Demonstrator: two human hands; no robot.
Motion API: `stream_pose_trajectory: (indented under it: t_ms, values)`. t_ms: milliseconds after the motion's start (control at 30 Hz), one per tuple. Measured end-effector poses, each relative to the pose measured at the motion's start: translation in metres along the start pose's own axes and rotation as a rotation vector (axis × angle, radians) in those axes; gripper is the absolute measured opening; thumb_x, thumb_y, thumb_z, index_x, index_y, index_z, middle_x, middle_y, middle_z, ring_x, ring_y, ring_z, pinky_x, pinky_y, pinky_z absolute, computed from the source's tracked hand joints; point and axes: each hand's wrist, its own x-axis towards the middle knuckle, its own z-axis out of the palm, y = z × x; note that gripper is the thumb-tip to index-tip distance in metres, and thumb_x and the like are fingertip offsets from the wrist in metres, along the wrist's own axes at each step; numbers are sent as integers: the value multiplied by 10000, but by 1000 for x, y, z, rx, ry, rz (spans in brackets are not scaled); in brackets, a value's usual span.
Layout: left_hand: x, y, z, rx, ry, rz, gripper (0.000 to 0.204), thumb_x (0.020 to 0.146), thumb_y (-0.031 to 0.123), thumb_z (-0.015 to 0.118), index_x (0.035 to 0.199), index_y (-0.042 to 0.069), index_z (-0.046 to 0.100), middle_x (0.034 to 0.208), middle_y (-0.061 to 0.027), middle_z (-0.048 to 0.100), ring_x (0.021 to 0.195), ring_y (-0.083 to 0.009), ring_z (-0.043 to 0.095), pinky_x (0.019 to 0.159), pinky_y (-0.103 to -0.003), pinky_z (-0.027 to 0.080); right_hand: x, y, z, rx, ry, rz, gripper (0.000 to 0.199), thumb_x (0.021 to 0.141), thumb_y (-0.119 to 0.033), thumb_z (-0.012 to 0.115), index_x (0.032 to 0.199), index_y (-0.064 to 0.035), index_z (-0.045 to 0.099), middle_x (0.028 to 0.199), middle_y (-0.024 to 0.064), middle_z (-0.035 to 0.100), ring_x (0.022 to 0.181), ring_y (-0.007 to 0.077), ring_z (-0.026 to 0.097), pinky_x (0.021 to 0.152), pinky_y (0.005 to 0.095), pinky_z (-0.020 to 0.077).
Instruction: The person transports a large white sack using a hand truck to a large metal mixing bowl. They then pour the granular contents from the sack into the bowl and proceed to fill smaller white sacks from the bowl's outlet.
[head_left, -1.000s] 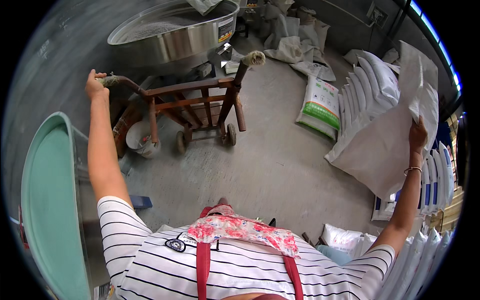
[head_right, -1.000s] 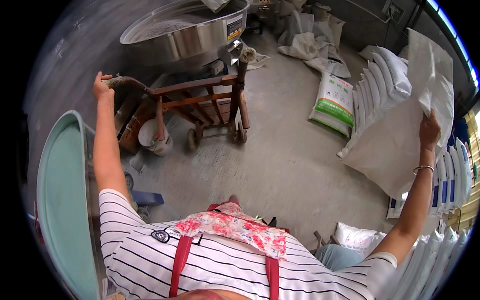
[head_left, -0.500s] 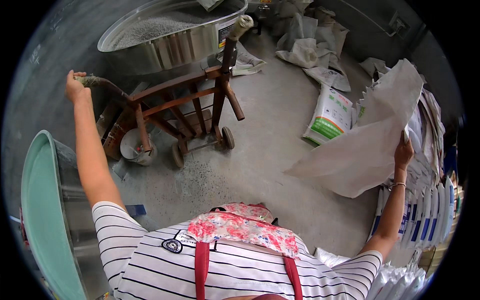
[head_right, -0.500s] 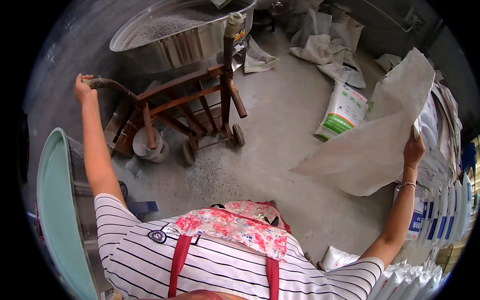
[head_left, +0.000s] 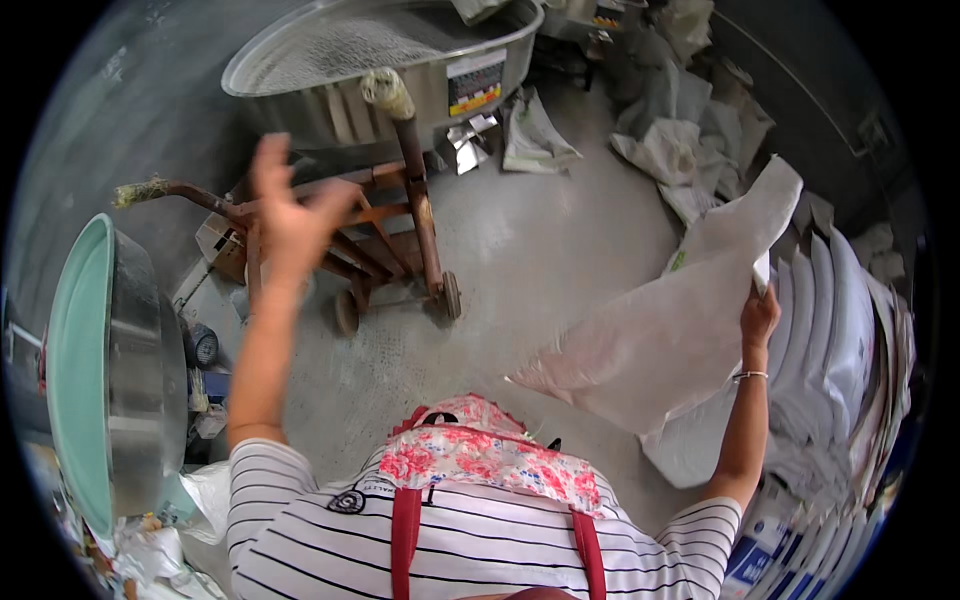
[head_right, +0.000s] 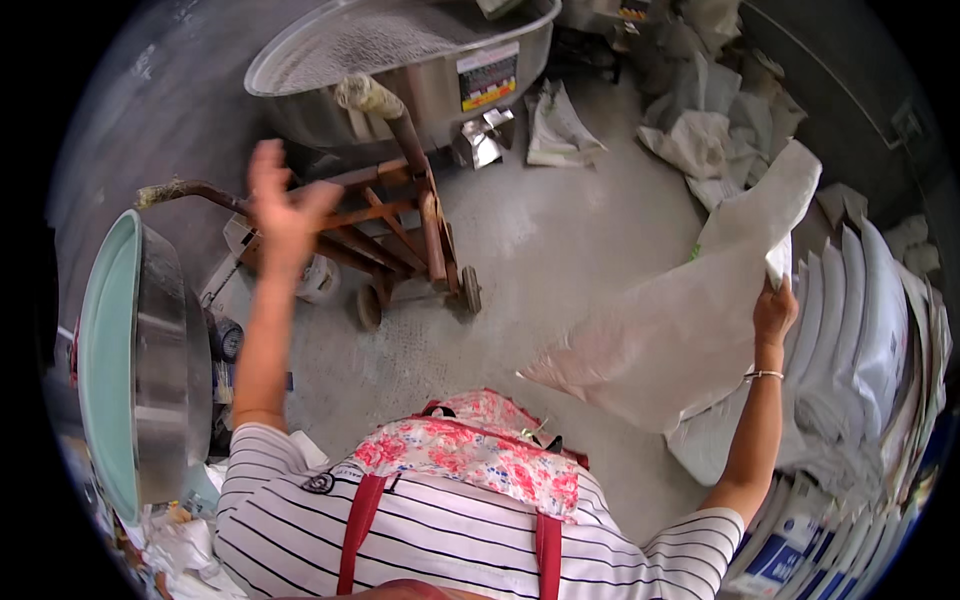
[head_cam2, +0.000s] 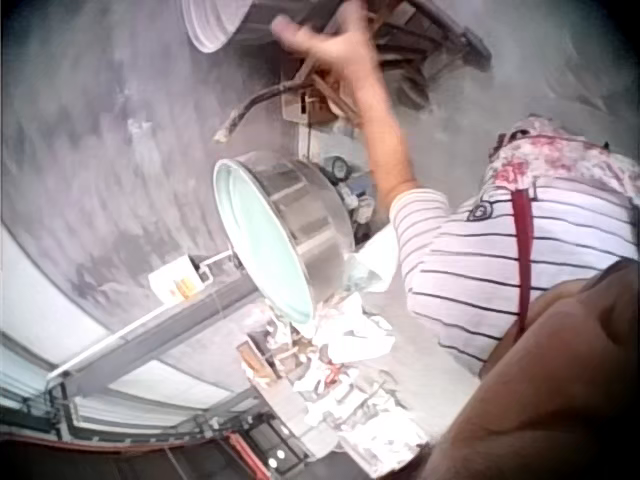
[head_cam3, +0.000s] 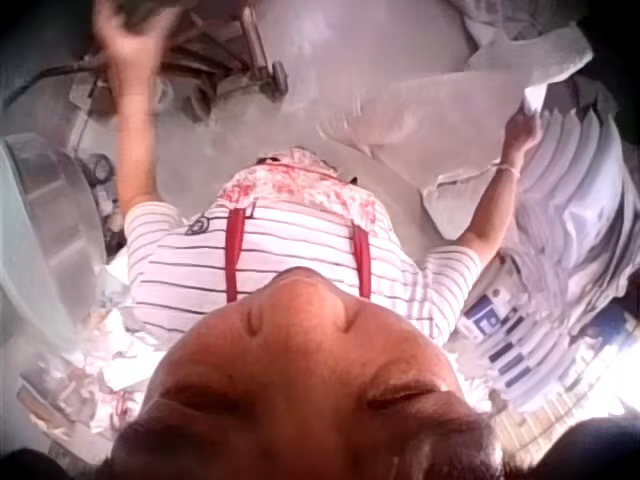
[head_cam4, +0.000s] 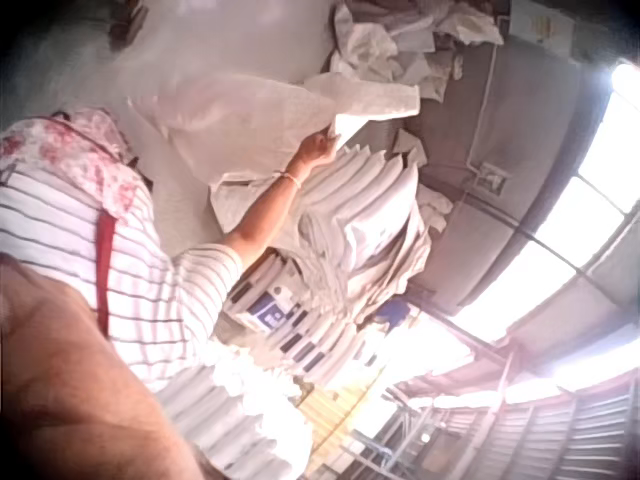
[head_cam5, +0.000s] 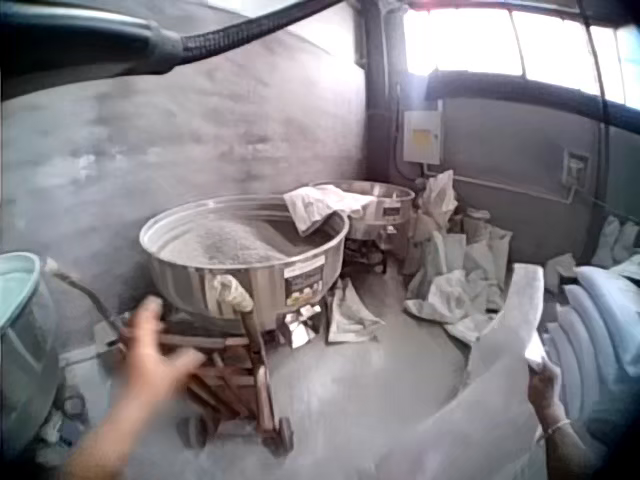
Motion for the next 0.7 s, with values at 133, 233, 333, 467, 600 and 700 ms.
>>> stream_pose_trajectory:
  t_ms: [133, 233, 333, 467, 600, 700]
  values:
    - [32, 3, 106, -268, 49, -133, 812, 650, 236, 773, 1277, 12, 307, 1258, -166, 407, 1164, -272, 395, 988, -361, 287, 11, -49, 66, 94, -62, -3, 310, 764, -190, 645, 991, 12, 587, 681, 205, 587, 626, 369, 575, 550, 430, 443]
    - [58, -34, 160, -337, 562, -79, 578, 695, 242, 750, 1127, -2, 452, 1107, -100, 511, 1008, -192, 490, 883, -317, 366, 20, -81, 99, 270, -157, -22, 210, 796, -137, 588, 966, -15, 597, 757, 238, 590, 707, 393, 576, 601, 429, 448]
    - [63, -28, 154, -425, 309, -418, 374, 725, 193, 725, 967, 5, 510, 939, -47, 552, 817, -148, 514, 752, -303, 410, 29, -102, 95, 338, -286, -47, 168, 800, -126, 577, 929, -18, 580, 745, 230, 589, 700, 395, 572, 602, 438, 443]
    - [-1, 9, 140, -371, 572, -299, 176, 798, 134, 638, 836, 28, 502, 714, -29, 529, 641, -126, 510, 618, -281, 420, 44, -97, 118, 531, -353, -77, 139, 803, -95, 560, 902, 2, 566, 731, 234, 571, 715, 400, 567, 598, 412, 433]
    - [-91, 55, 71, 477, 491, 217, 86, 806, 41, 489, 726, 12, 501, 664, -70, 549, 671, -167, 549, 630, -300, 449, 50, -89, 166, 686, -508, -126, 170, 783, -84, 584, 947, -39, 586, 767, 213, 595, 722, 387, 576, 606, 395, 454]
    - [-153, 67, 31, -550, 777, -172, 90, 798, 96, 442, 736, 32, 445, 680, -93, 519, 626, -185, 506, 625, -331, 440, 68, -91, 203, 775, -535, -239, 179, 789, -85, 577, 961, -38, 577, 752, 220, 587, 706, 398, 567, 598, 400, 452]
